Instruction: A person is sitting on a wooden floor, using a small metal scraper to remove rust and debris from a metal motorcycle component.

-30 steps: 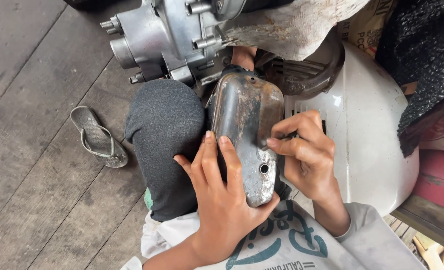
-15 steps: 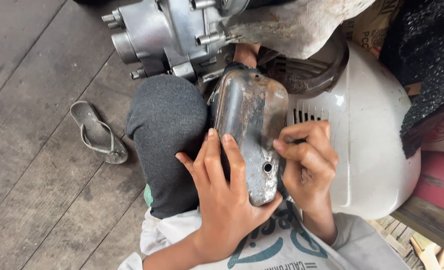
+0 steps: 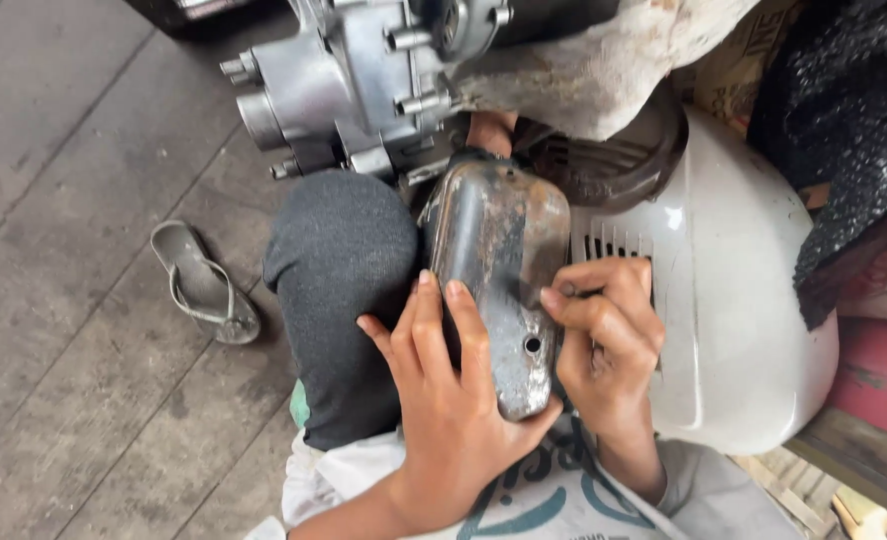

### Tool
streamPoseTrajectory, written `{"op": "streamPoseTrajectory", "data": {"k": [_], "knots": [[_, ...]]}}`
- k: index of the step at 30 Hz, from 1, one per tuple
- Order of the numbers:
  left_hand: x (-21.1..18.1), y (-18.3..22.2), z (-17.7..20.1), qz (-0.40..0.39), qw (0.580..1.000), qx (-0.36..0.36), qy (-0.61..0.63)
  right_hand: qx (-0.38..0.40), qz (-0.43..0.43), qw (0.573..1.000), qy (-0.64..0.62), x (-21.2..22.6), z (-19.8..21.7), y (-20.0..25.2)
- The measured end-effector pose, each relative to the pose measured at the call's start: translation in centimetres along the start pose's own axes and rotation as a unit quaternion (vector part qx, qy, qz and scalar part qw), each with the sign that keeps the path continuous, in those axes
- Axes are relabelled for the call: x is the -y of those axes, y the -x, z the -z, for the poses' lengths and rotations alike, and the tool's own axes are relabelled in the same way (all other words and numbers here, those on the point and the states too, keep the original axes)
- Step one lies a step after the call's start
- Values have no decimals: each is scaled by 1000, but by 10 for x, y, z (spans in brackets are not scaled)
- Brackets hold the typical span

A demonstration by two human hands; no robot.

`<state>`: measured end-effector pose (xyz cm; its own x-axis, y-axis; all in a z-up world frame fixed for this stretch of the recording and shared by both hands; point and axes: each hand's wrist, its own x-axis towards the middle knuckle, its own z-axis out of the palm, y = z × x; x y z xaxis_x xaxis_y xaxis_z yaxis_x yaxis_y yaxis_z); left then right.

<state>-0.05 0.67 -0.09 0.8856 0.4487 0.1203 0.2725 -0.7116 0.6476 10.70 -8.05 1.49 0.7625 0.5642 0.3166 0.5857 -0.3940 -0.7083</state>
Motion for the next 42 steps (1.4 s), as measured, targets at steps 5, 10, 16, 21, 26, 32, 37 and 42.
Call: {"op": "streamPoseTrajectory", "data": {"k": [5,10,16,21,26,32,37,42], "knots": [[1,0,-1,2,1000,7,1,37,-84,996,19,18,12,1],[-1,-1,-1,10,1000,-3,17,26,-107,993,50,19,10,11],[0,0,-1,14,1000,-2,8,11,-139,989,42,28,5,12],[0,0,-2,16,1000,11,15,-17,-155,983,95,32,-1,10],[-1,0,1,22,1000,19,8,3,-179,980,89,34,0,8],[-2,-1,1,24,999,16,14,-1,-171,981,94,31,-3,6],[0,0,0,22,1000,18,7,7,-172,981,95,28,0,13],[-1,2,0,29,999,20,10,-8,-148,982,115,32,-3,10]]}}
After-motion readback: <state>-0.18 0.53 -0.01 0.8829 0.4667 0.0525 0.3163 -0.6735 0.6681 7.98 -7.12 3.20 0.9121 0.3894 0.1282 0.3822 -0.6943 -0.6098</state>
